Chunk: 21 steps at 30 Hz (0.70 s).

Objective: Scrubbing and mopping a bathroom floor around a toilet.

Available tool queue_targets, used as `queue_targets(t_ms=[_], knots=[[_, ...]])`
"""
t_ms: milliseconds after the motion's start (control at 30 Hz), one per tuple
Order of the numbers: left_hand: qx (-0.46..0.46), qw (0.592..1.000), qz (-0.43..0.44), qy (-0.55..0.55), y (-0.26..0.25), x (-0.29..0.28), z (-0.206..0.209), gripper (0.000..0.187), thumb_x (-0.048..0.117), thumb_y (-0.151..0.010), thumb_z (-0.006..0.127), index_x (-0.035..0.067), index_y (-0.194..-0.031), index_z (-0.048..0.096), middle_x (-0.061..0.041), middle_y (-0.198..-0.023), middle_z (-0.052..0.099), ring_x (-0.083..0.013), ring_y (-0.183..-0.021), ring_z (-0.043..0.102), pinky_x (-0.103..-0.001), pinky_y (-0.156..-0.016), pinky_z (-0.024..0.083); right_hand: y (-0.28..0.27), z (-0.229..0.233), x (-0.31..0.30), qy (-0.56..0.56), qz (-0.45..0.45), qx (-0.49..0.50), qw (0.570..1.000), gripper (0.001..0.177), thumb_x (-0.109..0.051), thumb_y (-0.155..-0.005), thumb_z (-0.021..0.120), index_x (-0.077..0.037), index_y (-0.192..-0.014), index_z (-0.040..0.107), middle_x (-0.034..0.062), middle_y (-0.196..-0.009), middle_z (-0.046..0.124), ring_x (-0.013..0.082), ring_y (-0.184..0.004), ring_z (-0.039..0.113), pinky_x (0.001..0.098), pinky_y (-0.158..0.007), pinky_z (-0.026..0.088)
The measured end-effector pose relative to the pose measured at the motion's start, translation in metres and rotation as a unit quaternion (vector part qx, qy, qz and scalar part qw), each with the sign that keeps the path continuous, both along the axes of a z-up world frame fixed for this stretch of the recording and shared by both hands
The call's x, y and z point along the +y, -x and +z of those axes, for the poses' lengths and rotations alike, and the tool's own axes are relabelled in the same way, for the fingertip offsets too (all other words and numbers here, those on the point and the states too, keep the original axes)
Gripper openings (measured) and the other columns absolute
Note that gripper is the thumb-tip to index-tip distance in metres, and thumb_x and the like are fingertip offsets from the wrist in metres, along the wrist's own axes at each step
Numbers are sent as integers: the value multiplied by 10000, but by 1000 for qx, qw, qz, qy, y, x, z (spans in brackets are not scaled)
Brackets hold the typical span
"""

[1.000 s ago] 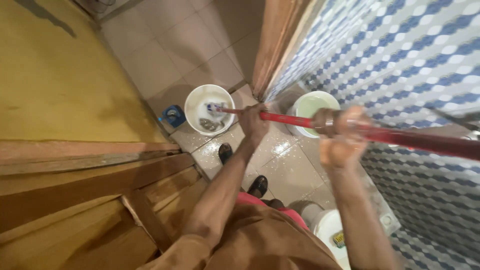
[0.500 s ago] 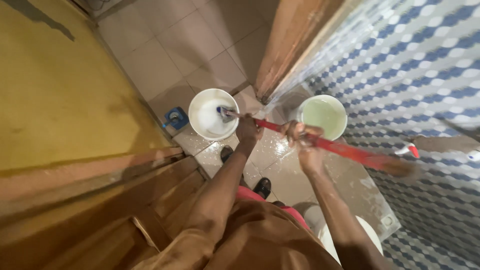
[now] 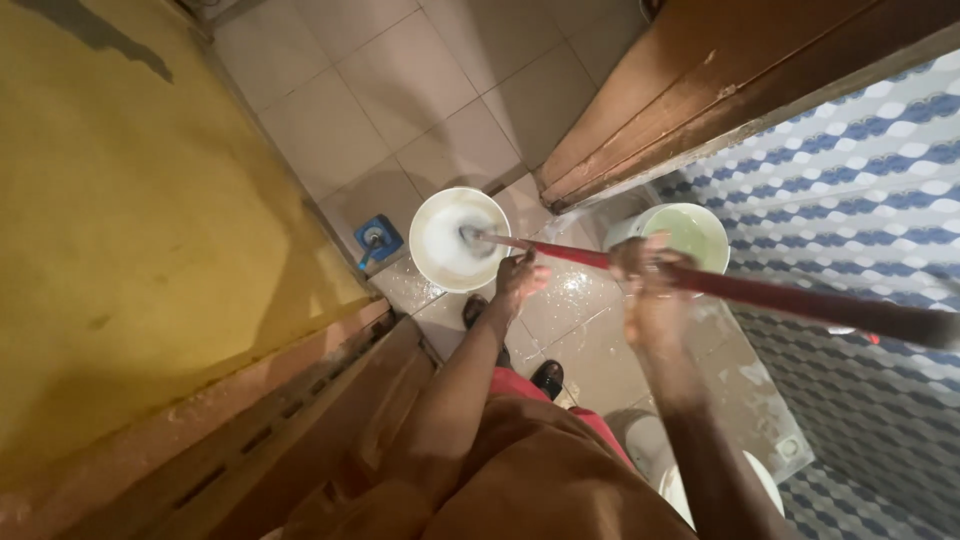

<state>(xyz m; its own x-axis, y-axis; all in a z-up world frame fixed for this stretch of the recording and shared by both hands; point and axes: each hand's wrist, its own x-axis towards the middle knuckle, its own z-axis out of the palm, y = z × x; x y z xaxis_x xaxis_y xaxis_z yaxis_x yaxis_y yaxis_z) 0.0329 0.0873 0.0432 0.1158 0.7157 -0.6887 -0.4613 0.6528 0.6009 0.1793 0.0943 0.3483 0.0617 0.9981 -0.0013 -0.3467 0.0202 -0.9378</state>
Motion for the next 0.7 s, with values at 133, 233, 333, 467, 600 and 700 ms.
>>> queue_targets(t_ms=[133,233,333,467,600,700], knots=[[-47,994,-64,72,-13,28,13,572,524,-1030,448,56,-1318,608,-83,-1128,796,-247,-931,770,-394,-808,548,-19,57,-4,11,-61,30,998,379,-366,-1080,601,-128,-802,502,28,-730,449,194,-734,457,375,-754,409],[-84,991,-43,92,-17,27,32,524,484,-1042,528,19,-1280,574,-172,-1156,768,-310,-963,772,-433,-841,593,-35,69,-10,-1,-53,43,998,514,-388,-1167,542,-94,-748,490,55,-699,469,206,-709,468,387,-794,428],[-32,991,-83,100,-19,13,9,518,463,-1029,532,17,-1269,642,-162,-1118,777,-325,-909,767,-400,-796,618,-58,13,-14,50,-100,57,992,509,-370,-1208,475,-84,-792,540,84,-725,528,235,-756,538,438,-900,481],[46,988,-102,106,-2,-7,10,441,377,-980,618,60,-1286,627,-146,-1090,780,-304,-874,762,-383,-729,594,-65,-83,-27,143,-110,-87,980,398,-349,-1083,538,-16,-888,636,172,-940,740,261,-980,731,428,-1038,518],[-10,1000,-23,-4,18,-46,-71,473,164,-853,763,3,-1283,649,-229,-1079,764,-298,-783,732,-372,-595,573,-100,-226,-48,452,-101,-16,886,468,-525,-1058,565,-83,-1185,649,166,-963,699,231,-776,627,354,-735,487],[66,995,-59,46,19,-52,-107,525,77,-811,786,52,-1315,640,-175,-1152,747,-236,-809,744,-305,-652,628,-64,-207,-47,465,187,-27,865,422,-322,-854,685,-194,-1237,567,158,-1110,785,277,-919,798,374,-809,634]])
